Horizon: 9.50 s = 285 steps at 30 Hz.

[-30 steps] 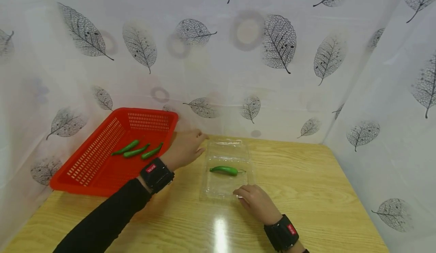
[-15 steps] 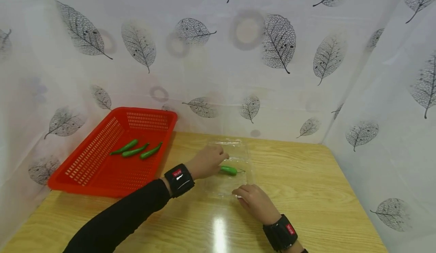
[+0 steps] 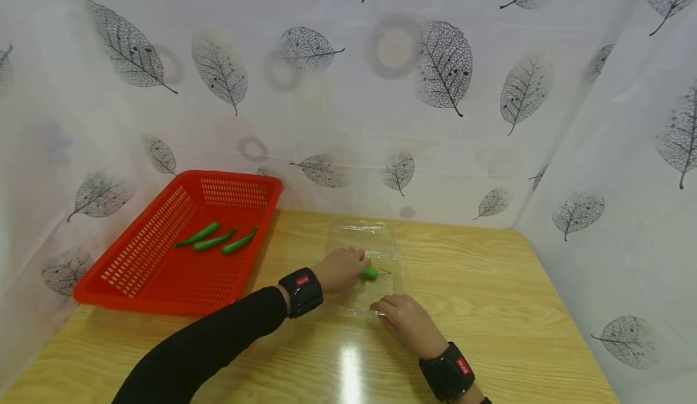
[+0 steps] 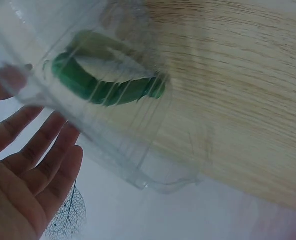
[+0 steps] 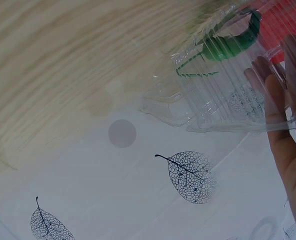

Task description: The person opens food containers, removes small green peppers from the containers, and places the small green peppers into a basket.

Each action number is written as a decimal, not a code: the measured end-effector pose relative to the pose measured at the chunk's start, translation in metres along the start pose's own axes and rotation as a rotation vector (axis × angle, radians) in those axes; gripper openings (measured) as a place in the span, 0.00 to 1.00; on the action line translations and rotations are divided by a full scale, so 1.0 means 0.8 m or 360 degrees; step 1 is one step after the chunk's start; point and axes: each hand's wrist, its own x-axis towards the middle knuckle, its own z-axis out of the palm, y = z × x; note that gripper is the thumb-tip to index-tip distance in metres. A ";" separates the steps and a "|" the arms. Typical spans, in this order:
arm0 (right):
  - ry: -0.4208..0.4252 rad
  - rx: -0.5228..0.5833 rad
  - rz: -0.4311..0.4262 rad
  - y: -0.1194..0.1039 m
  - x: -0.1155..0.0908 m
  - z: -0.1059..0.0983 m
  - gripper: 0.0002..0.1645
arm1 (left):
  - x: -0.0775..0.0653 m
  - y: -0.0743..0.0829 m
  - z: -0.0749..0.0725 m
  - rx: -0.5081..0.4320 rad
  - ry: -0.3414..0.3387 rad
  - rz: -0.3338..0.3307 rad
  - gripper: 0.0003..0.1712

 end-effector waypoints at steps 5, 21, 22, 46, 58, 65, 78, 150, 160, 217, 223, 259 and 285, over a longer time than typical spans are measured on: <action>0.0030 -0.0018 -0.0018 -0.001 0.000 0.002 0.17 | 0.004 0.000 0.012 0.0061 -0.0062 -0.0006 0.10; 0.0033 -0.0048 -0.0009 -0.002 -0.001 -0.001 0.16 | 0.016 0.000 0.027 0.0233 0.0014 0.0033 0.07; 0.0032 -0.0048 -0.0009 -0.002 -0.001 -0.001 0.16 | 0.017 0.000 0.028 0.0235 0.0014 0.0035 0.07; 0.0060 -0.0054 -0.0060 0.001 -0.001 -0.003 0.17 | 0.026 0.001 0.037 0.0141 0.0043 0.0081 0.03; 0.0027 -0.0039 -0.0049 0.003 -0.001 0.000 0.16 | 0.026 0.003 0.046 -0.0018 -0.0110 0.0028 0.02; 0.0032 -0.0028 -0.0055 0.003 -0.001 0.001 0.16 | 0.026 0.005 0.043 -0.0107 -0.0230 -0.0032 0.06; 0.0008 -0.0029 -0.0016 0.000 0.000 0.001 0.16 | 0.026 0.006 0.059 -0.0172 -0.0308 -0.0067 0.05; 0.0034 -0.0019 -0.0051 0.001 0.002 0.003 0.17 | -0.149 -0.194 -0.127 -0.0400 0.0005 -0.0875 0.22; 0.0009 -0.0014 -0.0036 0.001 0.002 0.002 0.15 | -0.178 -0.247 -0.093 -0.0463 -0.0087 -0.1029 0.29; -0.0012 0.0012 -0.0027 0.000 0.001 0.000 0.15 | -0.253 -0.248 -0.004 -0.0612 -0.0651 -0.0652 0.10; 0.0011 0.0025 -0.0040 0.002 0.000 0.003 0.16 | -0.258 -0.252 -0.004 -0.0614 -0.0673 -0.0662 0.13; -0.0011 -0.0041 -0.0034 -0.001 0.001 -0.001 0.15 | -0.261 -0.251 -0.002 -0.0587 -0.0711 -0.0690 0.16; -0.0025 -0.0008 0.0012 -0.001 -0.002 0.003 0.14 | -0.258 -0.248 -0.048 -0.0493 -0.0632 -0.0837 0.23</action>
